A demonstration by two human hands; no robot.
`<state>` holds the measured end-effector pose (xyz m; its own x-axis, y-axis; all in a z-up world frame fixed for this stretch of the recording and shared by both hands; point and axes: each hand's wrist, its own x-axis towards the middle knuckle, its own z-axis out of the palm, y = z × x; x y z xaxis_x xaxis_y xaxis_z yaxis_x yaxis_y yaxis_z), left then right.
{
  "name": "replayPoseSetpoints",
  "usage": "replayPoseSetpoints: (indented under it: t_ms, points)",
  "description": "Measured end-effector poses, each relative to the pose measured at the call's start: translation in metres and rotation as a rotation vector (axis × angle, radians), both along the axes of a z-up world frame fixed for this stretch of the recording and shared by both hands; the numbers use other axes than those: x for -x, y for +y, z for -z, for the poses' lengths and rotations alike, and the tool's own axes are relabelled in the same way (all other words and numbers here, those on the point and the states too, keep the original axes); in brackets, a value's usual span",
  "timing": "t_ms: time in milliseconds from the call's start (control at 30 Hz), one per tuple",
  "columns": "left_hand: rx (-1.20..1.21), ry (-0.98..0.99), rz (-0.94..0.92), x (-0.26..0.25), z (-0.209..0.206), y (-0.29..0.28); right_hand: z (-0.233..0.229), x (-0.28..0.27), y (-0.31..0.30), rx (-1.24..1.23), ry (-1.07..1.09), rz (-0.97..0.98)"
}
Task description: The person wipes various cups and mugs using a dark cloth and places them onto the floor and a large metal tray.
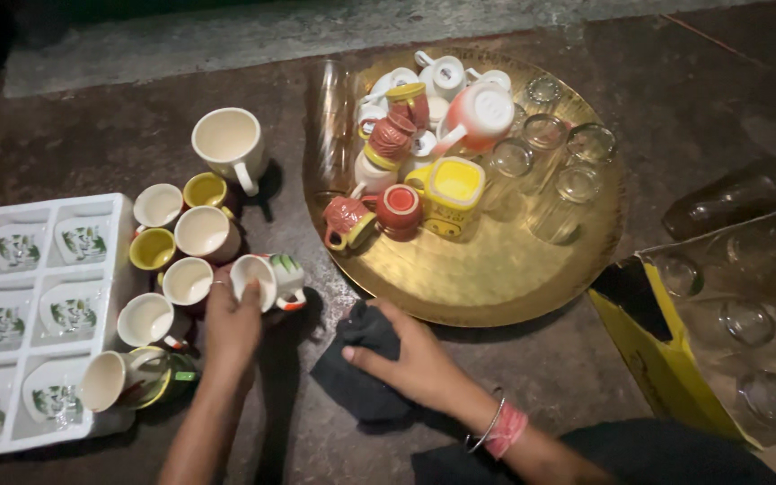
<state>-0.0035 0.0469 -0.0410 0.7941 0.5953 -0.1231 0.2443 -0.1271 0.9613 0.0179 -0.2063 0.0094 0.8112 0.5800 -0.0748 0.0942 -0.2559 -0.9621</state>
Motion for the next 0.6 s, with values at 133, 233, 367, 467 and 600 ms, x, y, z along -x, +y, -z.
replayPoseSetpoints:
  t_ms: [133, 233, 367, 467, 600]
  points:
    - [-0.229, -0.056, 0.095, -0.002, 0.019, 0.002, 0.000, -0.008, -0.002, -0.080, 0.060, 0.032]
    - [-0.271, -0.072, 0.105, -0.001, 0.031, 0.004, 0.001, -0.010, -0.004, -0.118, 0.123, 0.047]
    - [-0.378, 0.030, 0.073, 0.000, 0.043, 0.005, 0.005, -0.011, -0.004, -0.091, 0.106, 0.065]
    - [-0.502, 0.106, 0.136, 0.005, 0.030, -0.005, 0.007, -0.011, -0.003, -0.157, 0.134, 0.041]
    - [-0.499, 0.144, 0.209, 0.011, -0.001, -0.023, 0.005, -0.011, -0.005, -0.091, 0.131, 0.048]
